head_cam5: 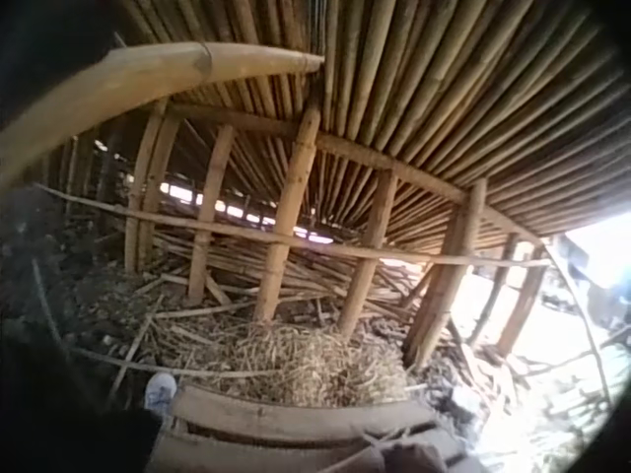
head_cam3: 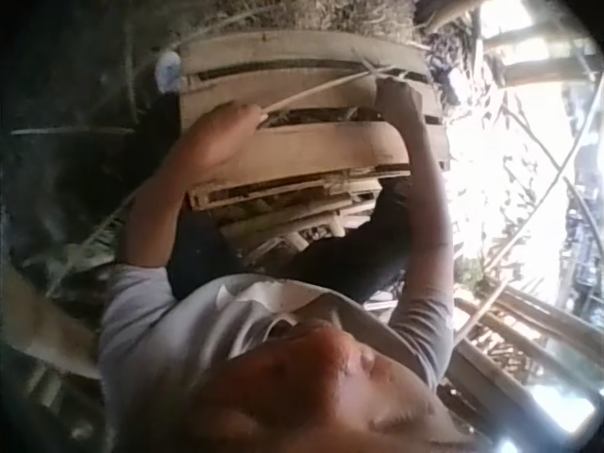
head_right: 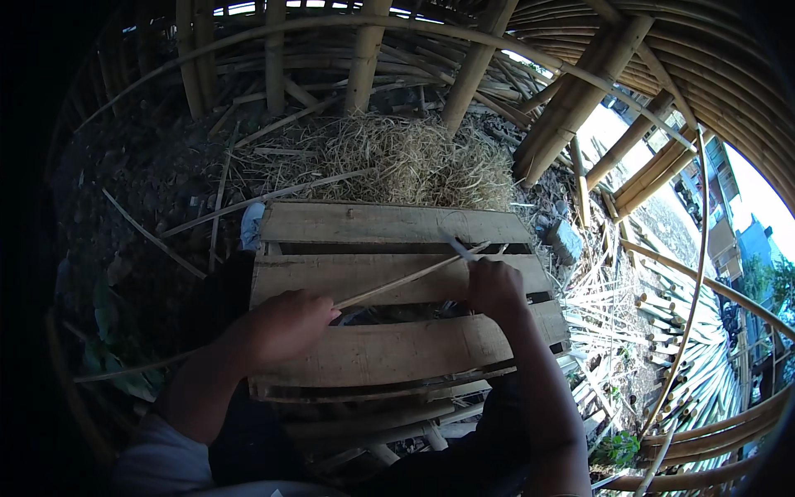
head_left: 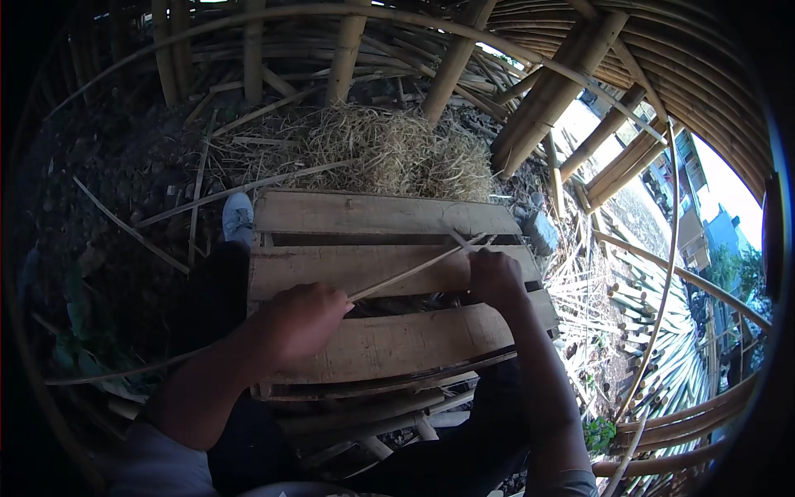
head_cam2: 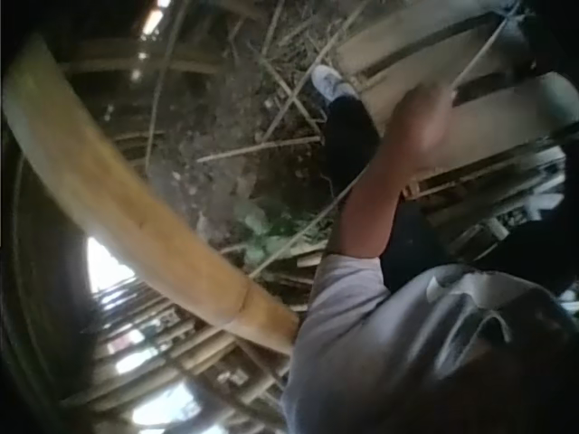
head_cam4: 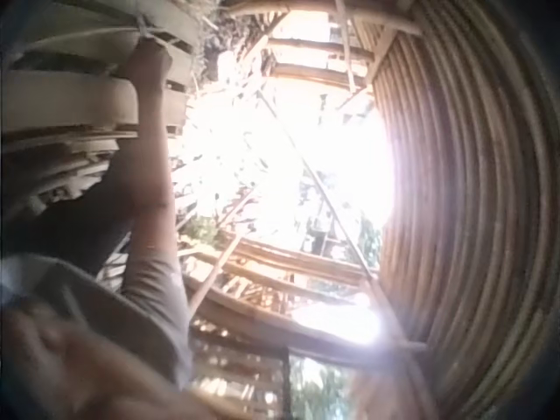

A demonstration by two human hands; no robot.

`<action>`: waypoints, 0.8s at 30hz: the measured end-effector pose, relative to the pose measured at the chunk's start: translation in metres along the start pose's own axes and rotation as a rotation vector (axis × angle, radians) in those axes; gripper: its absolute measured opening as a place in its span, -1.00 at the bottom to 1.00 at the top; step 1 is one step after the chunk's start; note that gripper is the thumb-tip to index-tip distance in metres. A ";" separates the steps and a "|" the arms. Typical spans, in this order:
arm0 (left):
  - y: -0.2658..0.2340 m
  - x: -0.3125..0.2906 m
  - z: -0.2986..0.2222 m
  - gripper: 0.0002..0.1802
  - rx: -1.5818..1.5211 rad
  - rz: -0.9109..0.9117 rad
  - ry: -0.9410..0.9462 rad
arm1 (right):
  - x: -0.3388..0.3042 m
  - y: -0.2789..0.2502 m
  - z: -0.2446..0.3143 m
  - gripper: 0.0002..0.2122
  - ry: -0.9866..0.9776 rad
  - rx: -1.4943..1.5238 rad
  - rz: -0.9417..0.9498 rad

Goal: The person holds a thin bamboo stick with the left hand and uses a knife in the right hand to shave its surface while seated on a wooden pallet. The person repeatedly rotates and repositions the stick to continue shaving along its length.

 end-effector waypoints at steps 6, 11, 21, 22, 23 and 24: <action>0.000 0.003 0.006 -0.62 -0.003 0.025 -0.053 | 0.033 -0.015 0.043 -0.85 -0.063 0.162 0.114; 0.000 0.005 -0.007 -0.63 0.001 0.004 -0.025 | 0.003 0.007 -0.044 -0.80 0.298 0.037 0.133; 0.007 0.011 -0.004 -0.61 -0.042 -0.045 -0.011 | 0.008 -0.008 -0.019 -0.88 0.168 -0.012 0.175; 0.005 0.008 0.000 -0.61 -0.035 -0.018 -0.037 | 0.020 -0.011 0.008 -0.89 0.078 0.071 0.164; 0.004 0.006 0.004 -0.62 -0.029 0.005 -0.061 | 0.031 -0.013 0.034 -0.89 -0.011 0.150 0.151; 0.004 0.006 0.007 -0.62 -0.024 0.007 -0.072 | 0.035 -0.015 0.053 -0.91 -0.092 0.235 0.111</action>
Point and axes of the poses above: each hand's wrist, its own x-axis towards the middle knuckle, its own y-axis out of the palm, z = x × y, the point moved 3 cm from there along x, towards the middle knuckle, and after that the axes turned 13 degrees about -y, right-handed, at the moved point
